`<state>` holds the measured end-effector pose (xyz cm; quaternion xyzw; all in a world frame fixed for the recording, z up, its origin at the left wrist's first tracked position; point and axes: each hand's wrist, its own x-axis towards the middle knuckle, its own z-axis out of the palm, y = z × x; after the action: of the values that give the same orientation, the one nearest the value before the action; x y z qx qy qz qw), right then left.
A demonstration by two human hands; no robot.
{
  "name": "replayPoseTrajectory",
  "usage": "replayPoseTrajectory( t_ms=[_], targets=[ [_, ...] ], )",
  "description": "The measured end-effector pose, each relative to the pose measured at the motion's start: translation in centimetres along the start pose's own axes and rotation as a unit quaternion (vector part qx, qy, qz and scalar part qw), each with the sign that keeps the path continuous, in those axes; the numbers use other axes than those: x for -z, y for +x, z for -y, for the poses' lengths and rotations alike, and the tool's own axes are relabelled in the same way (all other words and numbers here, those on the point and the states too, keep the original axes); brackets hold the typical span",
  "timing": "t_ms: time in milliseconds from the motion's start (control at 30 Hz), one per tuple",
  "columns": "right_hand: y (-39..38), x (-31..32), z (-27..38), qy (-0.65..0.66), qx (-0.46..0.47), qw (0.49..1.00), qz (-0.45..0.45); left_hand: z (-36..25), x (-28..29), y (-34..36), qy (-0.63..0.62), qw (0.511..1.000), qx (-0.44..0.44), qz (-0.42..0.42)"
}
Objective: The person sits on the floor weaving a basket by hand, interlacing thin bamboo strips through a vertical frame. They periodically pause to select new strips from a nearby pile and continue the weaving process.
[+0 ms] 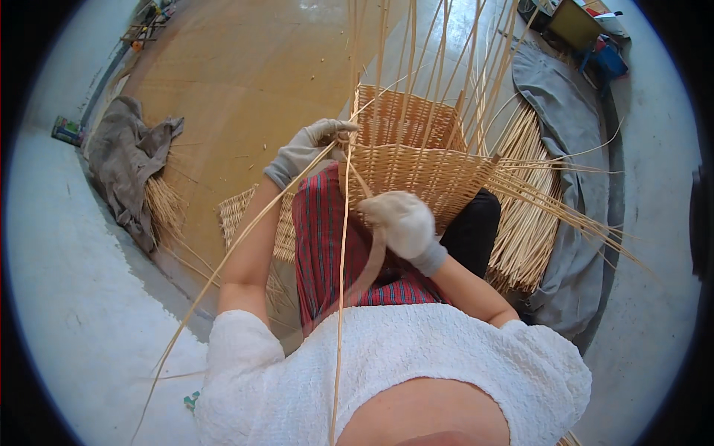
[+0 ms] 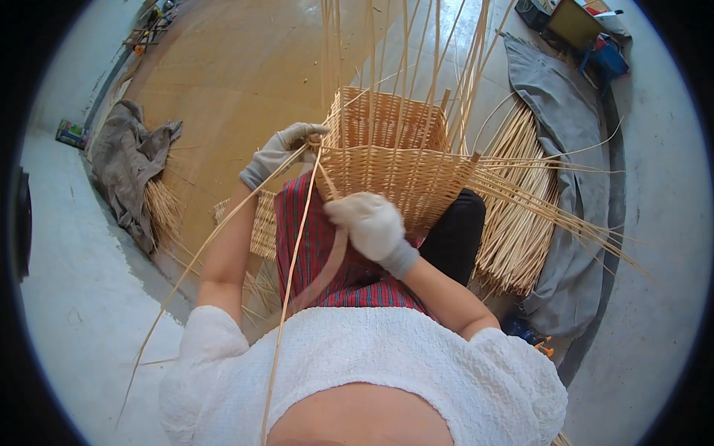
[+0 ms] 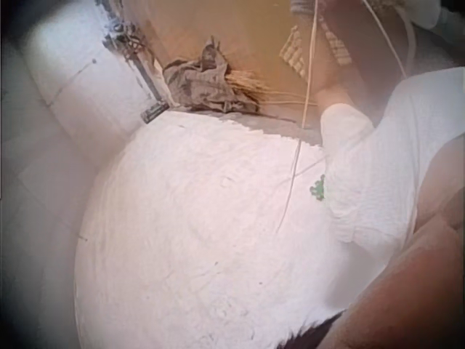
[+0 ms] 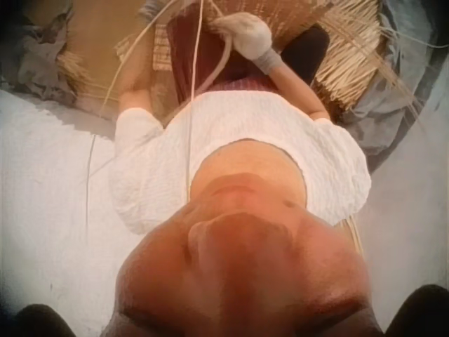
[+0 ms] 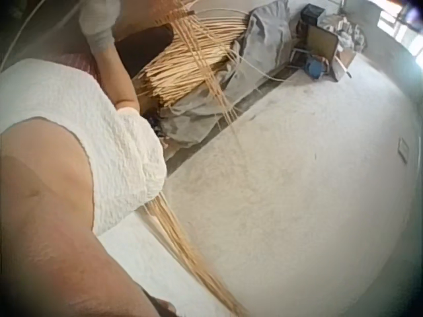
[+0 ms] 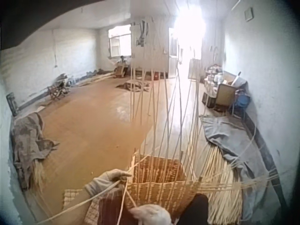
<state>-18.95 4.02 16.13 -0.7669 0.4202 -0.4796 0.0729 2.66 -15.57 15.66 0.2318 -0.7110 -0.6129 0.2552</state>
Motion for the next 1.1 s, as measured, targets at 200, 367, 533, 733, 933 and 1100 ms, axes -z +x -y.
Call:
replayPoseTrajectory(
  t_ms=[200,367,533,733,933,1100],
  targets=[
    [1.2,0.0,-8.5,0.373,-0.393,0.776,-0.324,1.3,-3.1,0.5,0.062,0.991,-0.017,-0.116],
    [14.7,-0.1,-5.9,-0.130,-0.093,0.975,-0.152,3.0,-6.4,1.1,0.026,0.960,-0.026,-0.276],
    [3.3,0.5,-8.7,0.283,-0.221,0.889,-0.284,4.6,-7.4,1.4,-0.033,0.938,-0.052,-0.342],
    [3.2,1.1,-2.5,-0.232,-0.068,0.968,-0.067,2.9,-6.9,1.8,-0.110,0.948,-0.020,-0.298],
    [4.3,-3.3,-8.0,-0.321,-0.087,0.942,0.041,2.1,-8.1,1.5,0.012,0.942,-0.023,-0.336],
    [4.2,-3.4,-7.4,-0.327,-0.084,0.939,0.061,2.6,-14.5,-2.1,0.204,0.856,-0.153,-0.449]
  ],
)
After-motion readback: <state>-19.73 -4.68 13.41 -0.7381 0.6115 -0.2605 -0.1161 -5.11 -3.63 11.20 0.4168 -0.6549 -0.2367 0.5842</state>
